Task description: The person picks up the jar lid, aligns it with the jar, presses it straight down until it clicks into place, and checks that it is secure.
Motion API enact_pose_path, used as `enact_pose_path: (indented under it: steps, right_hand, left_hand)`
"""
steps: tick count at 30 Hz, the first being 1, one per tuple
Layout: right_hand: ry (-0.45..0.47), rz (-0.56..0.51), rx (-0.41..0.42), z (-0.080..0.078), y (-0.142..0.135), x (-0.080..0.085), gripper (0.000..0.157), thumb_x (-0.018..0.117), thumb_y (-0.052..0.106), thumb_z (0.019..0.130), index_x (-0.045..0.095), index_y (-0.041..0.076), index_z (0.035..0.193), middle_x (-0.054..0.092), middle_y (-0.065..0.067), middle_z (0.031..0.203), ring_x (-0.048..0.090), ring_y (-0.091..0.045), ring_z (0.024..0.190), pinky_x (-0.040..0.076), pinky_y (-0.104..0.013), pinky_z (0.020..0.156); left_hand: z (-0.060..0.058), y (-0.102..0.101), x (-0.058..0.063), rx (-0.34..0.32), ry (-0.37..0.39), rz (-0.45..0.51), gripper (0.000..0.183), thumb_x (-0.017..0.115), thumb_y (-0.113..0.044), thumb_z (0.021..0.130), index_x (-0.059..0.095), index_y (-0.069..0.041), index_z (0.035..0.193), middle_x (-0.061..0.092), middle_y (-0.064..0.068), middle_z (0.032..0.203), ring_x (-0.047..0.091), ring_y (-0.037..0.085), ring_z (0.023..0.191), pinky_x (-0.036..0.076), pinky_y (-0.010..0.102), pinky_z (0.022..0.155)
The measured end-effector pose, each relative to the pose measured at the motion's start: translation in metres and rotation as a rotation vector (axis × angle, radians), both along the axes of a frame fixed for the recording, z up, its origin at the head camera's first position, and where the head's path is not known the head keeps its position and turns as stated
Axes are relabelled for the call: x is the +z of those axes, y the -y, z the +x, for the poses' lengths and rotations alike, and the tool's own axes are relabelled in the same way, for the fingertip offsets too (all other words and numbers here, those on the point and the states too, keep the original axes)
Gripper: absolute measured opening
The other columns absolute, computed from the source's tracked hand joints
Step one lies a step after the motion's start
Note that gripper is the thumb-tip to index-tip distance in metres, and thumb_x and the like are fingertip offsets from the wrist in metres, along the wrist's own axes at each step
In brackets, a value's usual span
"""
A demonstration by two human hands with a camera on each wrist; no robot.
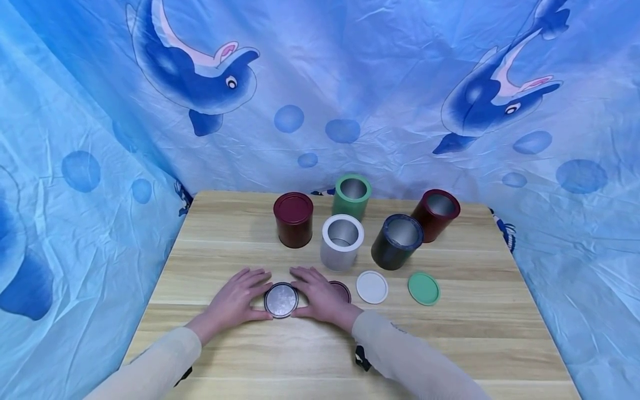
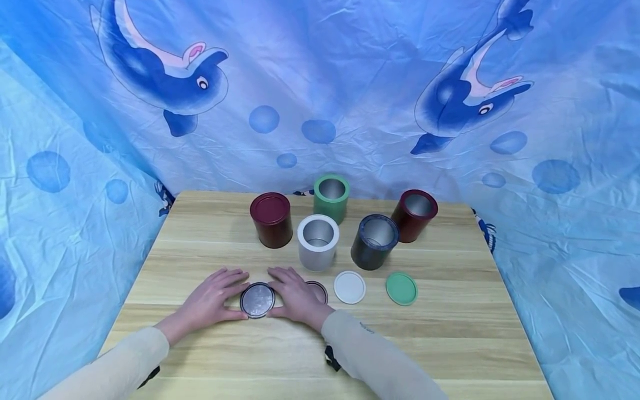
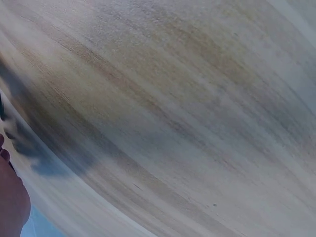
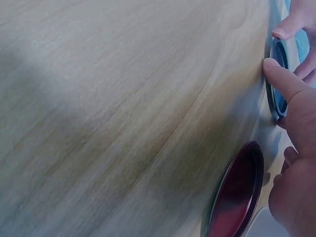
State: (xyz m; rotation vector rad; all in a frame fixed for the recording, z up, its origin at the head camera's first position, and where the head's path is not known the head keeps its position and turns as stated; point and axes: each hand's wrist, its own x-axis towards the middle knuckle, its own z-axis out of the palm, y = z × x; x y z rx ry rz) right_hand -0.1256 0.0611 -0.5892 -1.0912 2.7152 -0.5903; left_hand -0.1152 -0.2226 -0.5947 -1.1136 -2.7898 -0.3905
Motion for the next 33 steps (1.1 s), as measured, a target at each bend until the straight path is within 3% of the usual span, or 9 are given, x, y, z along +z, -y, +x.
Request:
enact_pose_path:
  steps: [12, 24, 33]
  right_hand:
    - [0.017, -0.092, 0.000, 0.003, 0.001, 0.004, 0.078, 0.089, 0.049, 0.086, 0.063, 0.008, 0.148, 0.040, -0.010, 0.169, 0.034, -0.024, 0.159, 0.021, -0.053, 0.131]
    - [0.043, -0.206, 0.035, 0.008, 0.003, 0.032, 0.078, 0.092, 0.043, 0.085, 0.063, 0.006, 0.147, 0.035, -0.010, 0.172, 0.032, -0.027, 0.160, 0.019, -0.060, 0.130]
    - [0.017, -0.219, 0.049, 0.002, 0.000, 0.068, 0.075, 0.093, 0.041, 0.084, 0.064, 0.007, 0.144, 0.034, -0.009, 0.173, 0.028, -0.025, 0.162, 0.014, -0.057, 0.132]
  left_hand:
    - [0.006, 0.001, 0.016, -0.004, -0.027, 0.036, 0.084, 0.087, -0.068, 0.076, 0.076, -0.005, 0.131, 0.067, 0.015, 0.144, 0.060, 0.038, 0.137, 0.042, 0.062, 0.118]
    - [0.017, 0.010, 0.046, -0.020, -0.148, 0.134, 0.080, 0.098, -0.059, 0.064, 0.080, -0.008, 0.123, 0.070, 0.013, 0.140, 0.065, 0.036, 0.129, 0.047, 0.062, 0.111]
    - [0.013, 0.011, 0.076, -0.021, -0.184, 0.165, 0.079, 0.098, -0.058, 0.064, 0.081, -0.010, 0.124, 0.069, 0.011, 0.142, 0.065, 0.037, 0.129, 0.049, 0.063, 0.110]
